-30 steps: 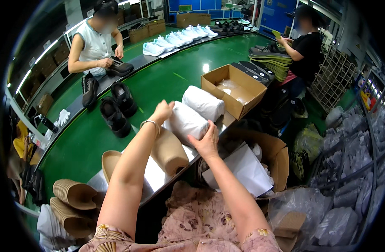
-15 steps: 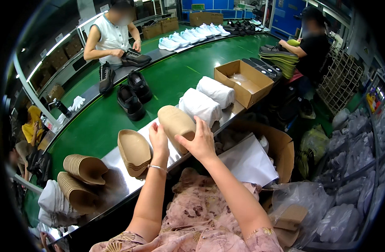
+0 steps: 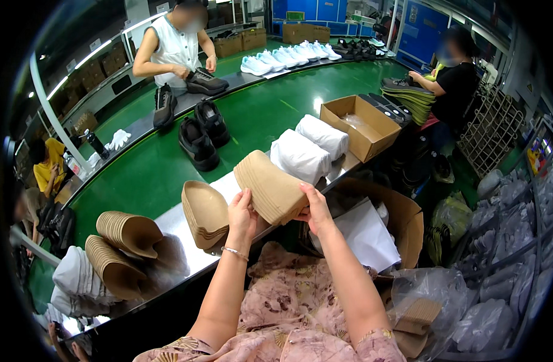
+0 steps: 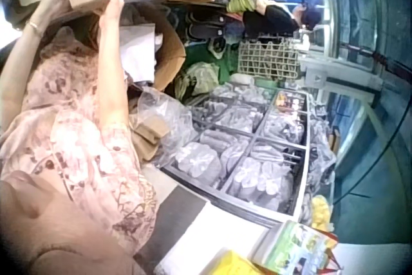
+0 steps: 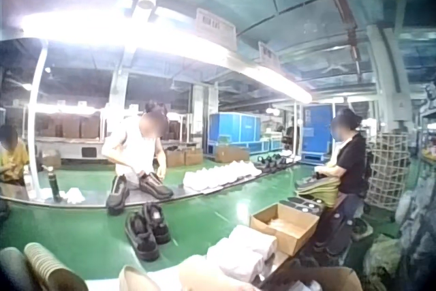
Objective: The person wraps individual tan shoe components in white protective paper by hand and places them into a cardboard box on a manufacturing workstation.
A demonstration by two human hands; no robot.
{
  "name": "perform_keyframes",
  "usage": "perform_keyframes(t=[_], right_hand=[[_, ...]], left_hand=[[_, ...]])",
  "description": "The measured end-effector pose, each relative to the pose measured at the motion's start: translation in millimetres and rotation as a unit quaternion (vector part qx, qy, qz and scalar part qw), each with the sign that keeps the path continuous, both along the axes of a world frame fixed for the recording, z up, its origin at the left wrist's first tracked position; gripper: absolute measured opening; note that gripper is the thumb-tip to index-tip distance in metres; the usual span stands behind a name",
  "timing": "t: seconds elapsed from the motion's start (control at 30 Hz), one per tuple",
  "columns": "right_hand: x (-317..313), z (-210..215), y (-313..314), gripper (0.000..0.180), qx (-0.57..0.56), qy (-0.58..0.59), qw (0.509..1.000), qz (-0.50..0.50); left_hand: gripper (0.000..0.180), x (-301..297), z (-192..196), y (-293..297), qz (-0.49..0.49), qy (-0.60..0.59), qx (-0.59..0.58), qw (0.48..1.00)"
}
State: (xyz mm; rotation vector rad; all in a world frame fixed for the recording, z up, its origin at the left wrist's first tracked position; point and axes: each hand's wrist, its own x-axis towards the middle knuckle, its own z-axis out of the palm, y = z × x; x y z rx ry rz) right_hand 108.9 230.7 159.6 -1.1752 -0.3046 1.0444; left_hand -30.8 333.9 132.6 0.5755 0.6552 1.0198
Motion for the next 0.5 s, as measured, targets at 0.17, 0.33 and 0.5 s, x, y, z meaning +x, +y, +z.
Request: perform_keyframes(t=[0.17, 0.33, 0.5], right_hand=[[5.4, -27.0, 13.5, 0.045, -0.049, -0.567, 0.815, -0.11], [-36.7, 20.3, 43.2, 0.062, -0.125, -0.687, 0.712, 0.071], [-34.7, 11.9, 52.1, 0.059, -0.171, -0.713, 0.669, 0.123]], left_hand=[[0.013, 8.2, 6.1, 0.8, 0.029, 0.037, 0.063, 0.997], [0.015, 10.3, 8.1, 3.4, 0.004, 0.069, 0.087, 0.994], [0.018, 19.6, 9.1, 1.6, 0.01, 0.046, 0.065, 0.997]])
